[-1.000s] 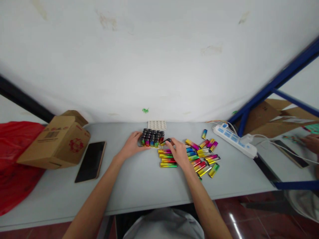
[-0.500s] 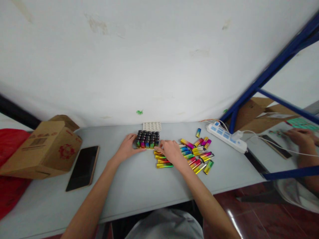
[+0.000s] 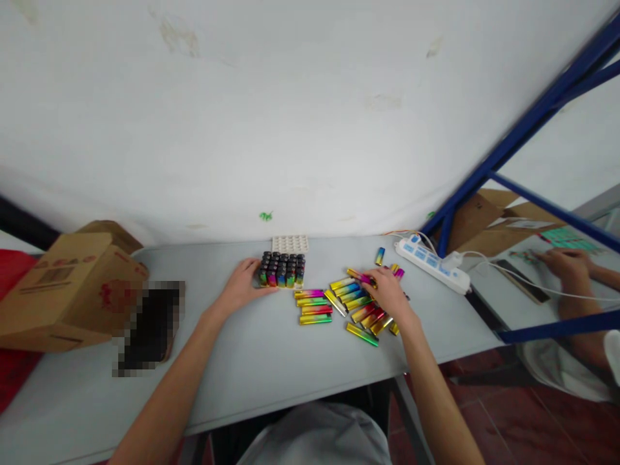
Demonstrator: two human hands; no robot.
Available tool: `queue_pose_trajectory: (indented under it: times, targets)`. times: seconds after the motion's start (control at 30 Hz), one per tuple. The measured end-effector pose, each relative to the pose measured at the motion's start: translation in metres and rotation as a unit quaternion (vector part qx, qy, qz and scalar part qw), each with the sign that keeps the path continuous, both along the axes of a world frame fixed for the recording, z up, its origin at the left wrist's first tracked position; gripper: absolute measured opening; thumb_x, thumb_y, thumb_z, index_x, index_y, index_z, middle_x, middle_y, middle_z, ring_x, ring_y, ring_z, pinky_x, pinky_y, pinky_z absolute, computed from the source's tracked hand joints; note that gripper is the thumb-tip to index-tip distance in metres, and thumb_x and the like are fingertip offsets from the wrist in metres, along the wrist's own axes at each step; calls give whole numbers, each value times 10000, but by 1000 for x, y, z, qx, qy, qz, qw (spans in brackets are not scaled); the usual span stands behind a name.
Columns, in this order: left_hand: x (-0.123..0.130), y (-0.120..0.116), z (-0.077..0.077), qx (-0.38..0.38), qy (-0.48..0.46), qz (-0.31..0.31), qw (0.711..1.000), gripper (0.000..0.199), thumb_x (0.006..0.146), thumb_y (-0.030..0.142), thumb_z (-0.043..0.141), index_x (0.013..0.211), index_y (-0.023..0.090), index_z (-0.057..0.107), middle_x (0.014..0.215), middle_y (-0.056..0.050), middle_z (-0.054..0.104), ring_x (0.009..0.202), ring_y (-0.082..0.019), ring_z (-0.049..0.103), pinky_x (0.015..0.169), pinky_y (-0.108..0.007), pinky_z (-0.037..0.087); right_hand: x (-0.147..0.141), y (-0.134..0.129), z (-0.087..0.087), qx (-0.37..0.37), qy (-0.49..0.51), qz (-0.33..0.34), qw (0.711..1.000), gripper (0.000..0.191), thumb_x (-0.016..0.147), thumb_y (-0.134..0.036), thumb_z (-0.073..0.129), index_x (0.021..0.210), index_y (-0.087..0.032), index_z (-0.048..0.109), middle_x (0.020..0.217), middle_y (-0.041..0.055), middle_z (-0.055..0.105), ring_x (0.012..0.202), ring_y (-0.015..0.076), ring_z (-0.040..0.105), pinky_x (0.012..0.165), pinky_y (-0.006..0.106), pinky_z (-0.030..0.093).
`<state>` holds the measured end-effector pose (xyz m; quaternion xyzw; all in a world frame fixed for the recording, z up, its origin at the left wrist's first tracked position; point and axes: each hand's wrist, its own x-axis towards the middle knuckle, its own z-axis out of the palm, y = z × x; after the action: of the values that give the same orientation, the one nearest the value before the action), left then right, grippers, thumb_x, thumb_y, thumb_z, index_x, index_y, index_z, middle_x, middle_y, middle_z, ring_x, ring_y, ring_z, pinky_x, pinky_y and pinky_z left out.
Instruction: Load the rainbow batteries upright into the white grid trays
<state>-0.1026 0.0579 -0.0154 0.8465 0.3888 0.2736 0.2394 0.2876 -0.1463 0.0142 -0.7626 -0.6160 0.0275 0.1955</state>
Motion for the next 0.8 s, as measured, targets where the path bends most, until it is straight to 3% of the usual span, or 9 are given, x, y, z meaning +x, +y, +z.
queue_pose_trajectory:
  times: [0.1, 0.23, 0.33, 0.43, 0.53, 0.63, 0.7, 0.8]
  targets:
    - [-1, -1, 1, 2, -2, -2, 1000, 759, 656, 764, 868, 1175, 226, 740, 1242, -145, 728, 1209, -402, 653, 1107, -558, 546, -4, 1, 1, 42, 39, 0, 998, 231, 1002, -287, 631, 1153, -206, 786, 1152, 149, 791, 1100, 319, 700, 1000, 465, 523]
    - [-1, -1, 3, 2, -2, 1, 1000, 760, 643, 763, 877, 1178, 240, 746, 1240, -134, 741, 1204, -402, 656, 1105, -561, 549, -9, 9, 13, 117, 148, -22, 982, 399, 1013, -518, 619, 1152, -187, 794, 976, 115, 804, 857, 278, 716, 868, 423, 546]
    - [-2, -1, 3, 2, 2, 0, 1000, 766, 645, 758, 879, 1190, 236, 744, 1254, -137, 742, 1214, -407, 655, 1111, -562, 544, -18, 23, 24, 185, 228, -48, 955, 486, 956, -620, 657, 1103, -176, 790, 944, 99, 776, 797, 240, 677, 797, 383, 540]
    - [-2, -1, 3, 3, 3, -2, 1000, 768, 658, 750, 876, 1205, 229, 737, 1259, -140, 736, 1219, -403, 657, 1113, -559, 544, -38, 43, 35, 233, 344, -53, 908, 494, 916, -677, 676, 981, -190, 728, 938, 84, 737, 857, 233, 670, 777, 356, 558]
    - [-2, -1, 2, -1, -3, -1, 1000, 765, 651, 739, 885, 1205, 233, 739, 1260, -138, 737, 1205, -400, 666, 1107, -561, 550, -66, 60, 46, 221, 480, -4, 849, 492, 924, -717, 639, 985, -229, 647, 1001, 78, 741, 902, 230, 704, 799, 362, 595]
    - [-2, -2, 2, -4, -7, 3, 1000, 764, 646, 733, 893, 1203, 232, 740, 1251, -133, 736, 1200, -396, 669, 1110, -555, 550, -96, 70, 50, 168, 573, 76, 798, 453, 949, -699, 628, 1053, -261, 579, 1041, 71, 759, 809, 205, 717, 761, 371, 614]
    - [-2, -3, 3, -5, -7, 2, 1000, 764, 642, 729, 898, 1200, 232, 739, 1242, -130, 736, 1199, -393, 668, 1113, -551, 547, -113, 74, 46, 145, 591, 108, 786, 430, 960, -681, 622, 1073, -274, 544, 910, 35, 739, 736, 194, 691, 722, 357, 605]
    - [-2, -4, 4, -7, -4, 0, 1000, 755, 644, 719, 903, 1198, 233, 738, 1251, -132, 731, 1211, -395, 663, 1122, -542, 540, -131, 76, 33, 135, 594, 106, 786, 408, 962, -659, 621, 1086, -285, 515, 762, -34, 634, 653, 168, 623, 656, 308, 557]
